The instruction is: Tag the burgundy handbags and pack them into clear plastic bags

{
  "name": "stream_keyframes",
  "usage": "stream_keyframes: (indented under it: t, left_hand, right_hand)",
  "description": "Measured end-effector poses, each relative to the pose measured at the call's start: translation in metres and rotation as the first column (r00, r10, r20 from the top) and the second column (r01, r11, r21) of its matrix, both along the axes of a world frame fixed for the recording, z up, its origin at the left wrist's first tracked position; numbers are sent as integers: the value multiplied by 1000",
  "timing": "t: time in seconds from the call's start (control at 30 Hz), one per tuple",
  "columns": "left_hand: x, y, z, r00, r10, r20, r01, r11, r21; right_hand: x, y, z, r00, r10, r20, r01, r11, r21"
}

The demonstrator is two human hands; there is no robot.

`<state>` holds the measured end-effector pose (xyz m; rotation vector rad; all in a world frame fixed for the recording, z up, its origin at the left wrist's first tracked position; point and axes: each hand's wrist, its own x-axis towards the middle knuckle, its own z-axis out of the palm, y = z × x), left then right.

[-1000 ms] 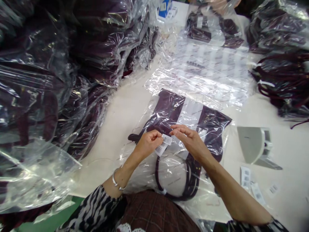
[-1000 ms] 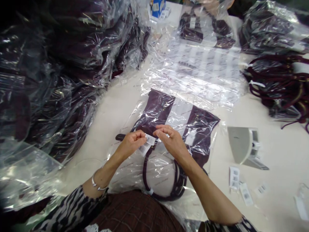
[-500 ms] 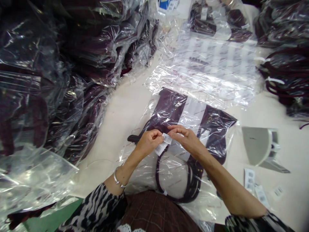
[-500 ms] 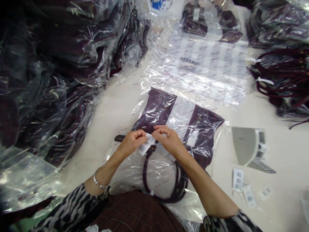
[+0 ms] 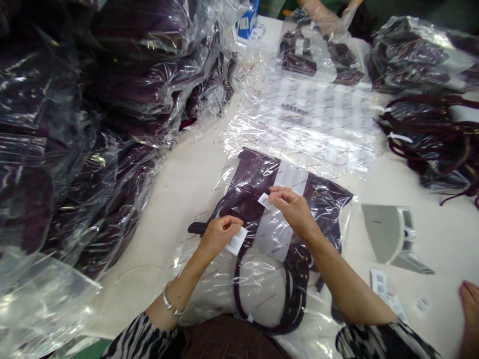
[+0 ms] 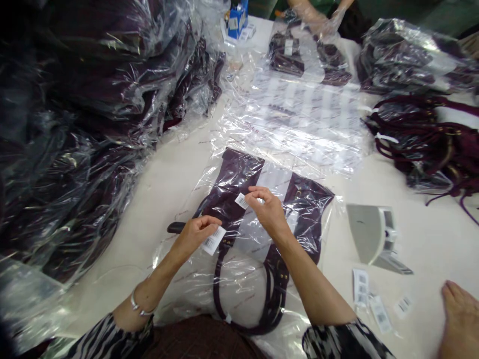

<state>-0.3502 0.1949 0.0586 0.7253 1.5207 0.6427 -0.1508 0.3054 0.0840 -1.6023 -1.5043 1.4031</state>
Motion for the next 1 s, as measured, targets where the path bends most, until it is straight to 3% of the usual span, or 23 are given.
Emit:
stream_keyframes:
  t: [0.07, 0.17, 0.33, 0.6, 0.7, 0.8, 0.83, 0.9, 1.0]
  left_hand:
    - [-2, -2, -4, 1000, -11, 8, 11, 1000, -2]
    - [-2, -1, -2, 1000, -19, 18, 18, 1000, 7]
    - [2, 7, 5, 999, -17, 48, 16, 999, 37]
    - [9, 2, 7, 997, -7, 78, 5, 1000, 31]
    - [7, 0, 10, 997, 8, 75, -11, 999, 32]
    - [-1, 1, 15, 999, 30, 31, -32, 998, 48]
    - [-4, 4, 18, 1000, 26, 3, -26, 997, 69]
    - [-8, 10, 26, 997, -29, -75, 39, 989, 141]
    - [-10, 22, 41, 960, -174, -218, 230, 935, 268]
  right_hand:
    - [2, 8, 1, 991, -89, -100, 71, 982, -173]
    - [-1, 7, 1, 963, -151, -223, 58, 924, -377]
    - [-5, -5, -1, 956, -166, -243, 50, 904, -424]
    - [-2, -22, 18, 943, -167, -286, 2, 866, -501]
    - [2, -22, 21, 966, -79, -247, -42, 891, -452]
    - [2, -9, 32, 969, 233, -78, -245, 905, -348]
    - [0, -1, 38, 924, 382, 8, -361, 879, -310]
    - [-8, 15, 55, 737, 649, 189, -600, 757, -261]
    - [-26, 35, 81, 416, 828, 377, -821, 520, -236]
